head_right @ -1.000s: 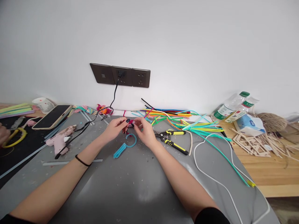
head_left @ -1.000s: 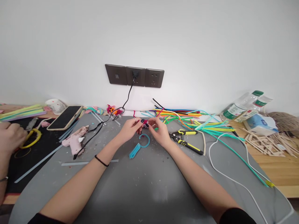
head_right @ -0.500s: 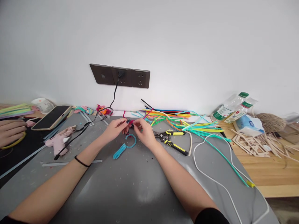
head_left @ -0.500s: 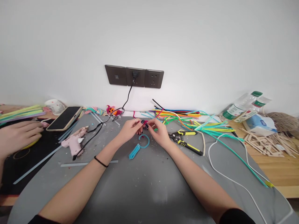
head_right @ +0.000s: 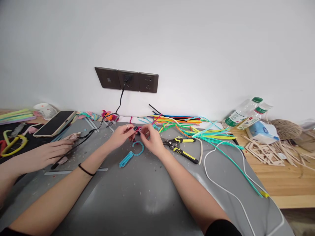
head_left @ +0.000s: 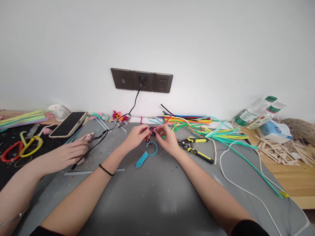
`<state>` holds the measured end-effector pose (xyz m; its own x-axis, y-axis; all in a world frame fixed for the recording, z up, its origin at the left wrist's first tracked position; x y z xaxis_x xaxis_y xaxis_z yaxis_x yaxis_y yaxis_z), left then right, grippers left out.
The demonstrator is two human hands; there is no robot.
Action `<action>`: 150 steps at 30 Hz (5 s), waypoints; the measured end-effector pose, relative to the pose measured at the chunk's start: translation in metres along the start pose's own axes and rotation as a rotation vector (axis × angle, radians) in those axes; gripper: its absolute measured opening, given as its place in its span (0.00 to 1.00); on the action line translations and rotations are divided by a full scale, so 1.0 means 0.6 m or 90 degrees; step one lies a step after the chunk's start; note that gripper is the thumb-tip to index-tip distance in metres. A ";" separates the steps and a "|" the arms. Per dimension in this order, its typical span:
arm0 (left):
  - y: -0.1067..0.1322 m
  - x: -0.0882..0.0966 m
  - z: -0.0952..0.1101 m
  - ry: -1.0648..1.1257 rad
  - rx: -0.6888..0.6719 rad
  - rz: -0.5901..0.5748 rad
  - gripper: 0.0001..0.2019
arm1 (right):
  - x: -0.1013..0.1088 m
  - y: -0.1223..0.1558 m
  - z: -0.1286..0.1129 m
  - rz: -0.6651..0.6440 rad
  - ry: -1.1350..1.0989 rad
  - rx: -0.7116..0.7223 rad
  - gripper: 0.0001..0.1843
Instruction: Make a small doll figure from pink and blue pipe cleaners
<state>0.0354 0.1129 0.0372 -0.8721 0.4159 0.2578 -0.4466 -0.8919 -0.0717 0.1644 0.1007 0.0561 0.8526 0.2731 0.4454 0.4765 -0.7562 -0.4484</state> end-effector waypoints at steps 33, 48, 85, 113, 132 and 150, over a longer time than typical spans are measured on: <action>0.000 -0.012 0.009 0.013 -0.014 -0.027 0.25 | -0.007 -0.004 0.020 -0.031 -0.174 -0.072 0.14; -0.001 -0.027 -0.008 0.047 0.015 -0.070 0.22 | 0.003 -0.005 0.045 0.012 -0.200 -0.124 0.19; -0.003 -0.034 -0.016 0.103 0.043 -0.092 0.24 | -0.004 -0.005 0.019 -0.022 -0.112 -0.041 0.07; 0.002 -0.008 -0.005 0.001 -0.001 0.036 0.21 | -0.007 -0.004 0.046 0.011 -0.276 -0.109 0.12; 0.011 -0.006 0.011 -0.095 0.012 0.061 0.22 | -0.009 -0.004 0.039 -0.008 -0.181 -0.071 0.09; 0.010 -0.018 0.015 -0.071 0.003 0.018 0.22 | 0.007 0.000 0.002 -0.002 0.033 0.017 0.12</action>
<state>0.0441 0.1016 0.0425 -0.8569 0.3678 0.3612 -0.4201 -0.9043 -0.0755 0.1680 0.1026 0.0572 0.8395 0.2440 0.4856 0.4853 -0.7388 -0.4677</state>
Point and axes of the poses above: each hand's wrist, its own y-axis away from the middle knuckle, its own x-axis out of the back of the hand, z = x × y, the point moved 10 cm from there along -y, towards the middle knuckle, and after that the axes turned 11 degrees about -z, right-handed, at the moved point
